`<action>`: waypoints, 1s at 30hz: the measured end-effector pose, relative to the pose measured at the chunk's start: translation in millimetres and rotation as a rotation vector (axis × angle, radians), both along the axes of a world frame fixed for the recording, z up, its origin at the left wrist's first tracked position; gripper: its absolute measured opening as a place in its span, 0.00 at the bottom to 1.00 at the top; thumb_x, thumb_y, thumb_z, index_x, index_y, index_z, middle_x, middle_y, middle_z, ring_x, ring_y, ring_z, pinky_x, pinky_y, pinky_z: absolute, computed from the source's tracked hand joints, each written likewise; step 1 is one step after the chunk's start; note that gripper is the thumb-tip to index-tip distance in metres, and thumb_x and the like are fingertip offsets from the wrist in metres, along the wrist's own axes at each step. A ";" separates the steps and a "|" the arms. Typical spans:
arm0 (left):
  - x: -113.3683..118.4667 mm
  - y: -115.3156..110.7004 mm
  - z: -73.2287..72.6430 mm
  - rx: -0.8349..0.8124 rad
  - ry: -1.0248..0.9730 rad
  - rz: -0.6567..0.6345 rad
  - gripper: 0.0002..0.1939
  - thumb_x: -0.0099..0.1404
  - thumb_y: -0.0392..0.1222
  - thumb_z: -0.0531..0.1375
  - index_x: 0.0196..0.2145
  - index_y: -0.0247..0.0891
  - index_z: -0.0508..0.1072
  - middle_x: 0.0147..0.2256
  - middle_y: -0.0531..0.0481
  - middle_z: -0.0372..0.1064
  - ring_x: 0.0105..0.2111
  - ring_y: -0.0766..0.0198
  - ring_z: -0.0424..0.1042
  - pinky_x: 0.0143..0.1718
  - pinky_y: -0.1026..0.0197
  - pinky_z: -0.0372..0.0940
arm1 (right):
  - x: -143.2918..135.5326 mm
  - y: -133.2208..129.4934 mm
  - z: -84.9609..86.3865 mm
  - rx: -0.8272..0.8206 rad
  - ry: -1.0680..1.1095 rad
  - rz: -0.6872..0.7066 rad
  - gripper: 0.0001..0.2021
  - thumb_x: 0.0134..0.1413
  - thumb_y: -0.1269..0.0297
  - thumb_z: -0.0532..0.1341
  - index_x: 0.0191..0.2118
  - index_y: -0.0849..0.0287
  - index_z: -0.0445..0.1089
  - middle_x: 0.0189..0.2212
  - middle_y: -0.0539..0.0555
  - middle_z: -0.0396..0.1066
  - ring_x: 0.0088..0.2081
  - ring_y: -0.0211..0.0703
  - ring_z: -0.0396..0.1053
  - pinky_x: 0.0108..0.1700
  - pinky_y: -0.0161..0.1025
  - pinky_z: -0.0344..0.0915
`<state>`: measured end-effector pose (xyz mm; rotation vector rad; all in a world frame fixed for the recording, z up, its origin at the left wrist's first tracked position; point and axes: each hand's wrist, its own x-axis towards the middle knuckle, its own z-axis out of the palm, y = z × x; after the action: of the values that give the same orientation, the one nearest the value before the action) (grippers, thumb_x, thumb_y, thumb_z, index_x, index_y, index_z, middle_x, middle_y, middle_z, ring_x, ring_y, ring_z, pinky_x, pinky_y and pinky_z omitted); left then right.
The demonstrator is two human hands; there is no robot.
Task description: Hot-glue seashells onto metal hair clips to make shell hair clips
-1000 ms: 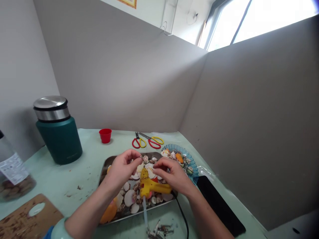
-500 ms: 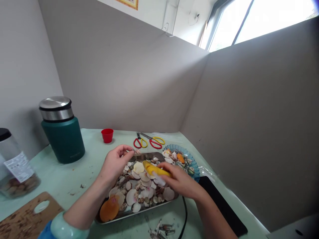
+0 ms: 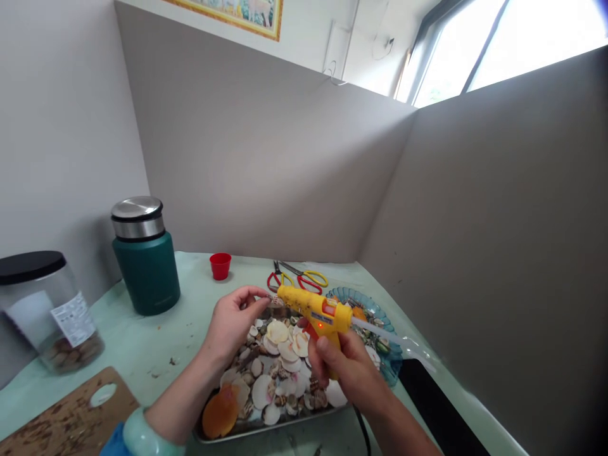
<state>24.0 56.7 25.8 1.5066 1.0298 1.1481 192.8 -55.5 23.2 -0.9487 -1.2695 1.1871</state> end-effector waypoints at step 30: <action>-4.5 -3.0 2.6 0.231 0.272 0.205 0.11 0.55 0.48 0.59 0.29 0.40 0.75 0.16 0.59 0.53 0.19 0.68 0.54 0.23 0.65 0.51 | 2.2 0.5 -8.4 -0.170 -0.170 -0.071 0.21 0.50 0.44 0.59 0.32 0.61 0.62 0.18 0.47 0.62 0.18 0.31 0.56 0.21 0.31 0.52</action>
<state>19.5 53.7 28.5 1.8096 1.2947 1.2618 194.9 -55.0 14.8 -1.2313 -1.2719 1.1924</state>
